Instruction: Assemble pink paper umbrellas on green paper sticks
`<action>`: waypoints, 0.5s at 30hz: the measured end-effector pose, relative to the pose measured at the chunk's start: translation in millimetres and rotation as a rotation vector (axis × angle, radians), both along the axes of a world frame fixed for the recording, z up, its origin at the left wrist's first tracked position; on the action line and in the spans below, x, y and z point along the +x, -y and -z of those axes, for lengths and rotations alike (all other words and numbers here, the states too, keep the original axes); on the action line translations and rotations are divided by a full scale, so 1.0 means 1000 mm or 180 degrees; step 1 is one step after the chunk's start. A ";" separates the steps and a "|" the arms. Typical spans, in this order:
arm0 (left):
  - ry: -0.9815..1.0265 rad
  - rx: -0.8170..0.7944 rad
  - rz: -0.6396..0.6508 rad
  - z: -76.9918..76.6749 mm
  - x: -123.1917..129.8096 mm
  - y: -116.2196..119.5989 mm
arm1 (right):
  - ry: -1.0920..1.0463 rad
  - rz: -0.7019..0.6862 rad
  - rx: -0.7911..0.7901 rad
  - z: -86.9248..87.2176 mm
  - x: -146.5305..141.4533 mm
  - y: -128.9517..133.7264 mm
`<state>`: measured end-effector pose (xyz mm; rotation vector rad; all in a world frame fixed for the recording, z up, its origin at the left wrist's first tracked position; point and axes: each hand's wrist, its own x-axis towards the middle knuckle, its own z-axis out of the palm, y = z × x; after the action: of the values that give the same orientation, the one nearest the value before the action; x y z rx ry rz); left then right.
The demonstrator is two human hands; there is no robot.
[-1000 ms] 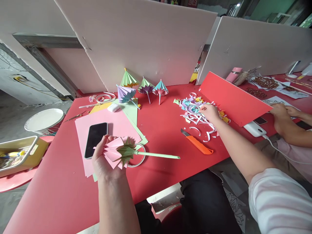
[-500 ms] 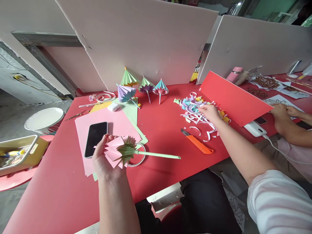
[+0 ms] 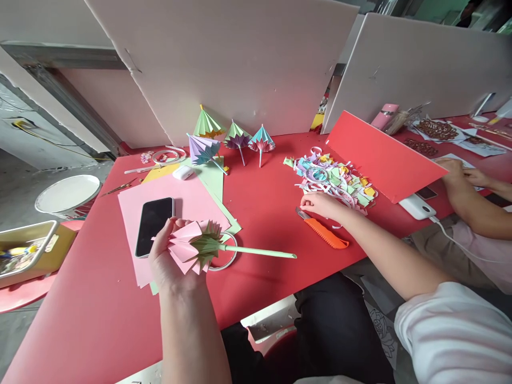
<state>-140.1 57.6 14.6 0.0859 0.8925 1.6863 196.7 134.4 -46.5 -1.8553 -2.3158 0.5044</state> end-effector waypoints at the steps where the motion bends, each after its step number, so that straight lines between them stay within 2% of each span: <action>1: -0.0021 -0.0016 0.0014 0.000 0.000 0.000 | 0.0047 -0.0025 -0.0027 -0.001 0.000 -0.001; 8: -0.0128 -0.0001 0.0086 0.002 -0.001 0.001 | 0.0333 -0.0196 -0.0148 -0.008 -0.002 -0.004; 15: -0.0213 0.0003 0.0188 0.005 -0.008 0.001 | 0.0693 -0.0416 0.0036 -0.009 -0.013 -0.004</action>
<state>-147.6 56.5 9.2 0.1687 0.9304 1.6370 184.1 138.7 -37.9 -1.8454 -2.5861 0.3161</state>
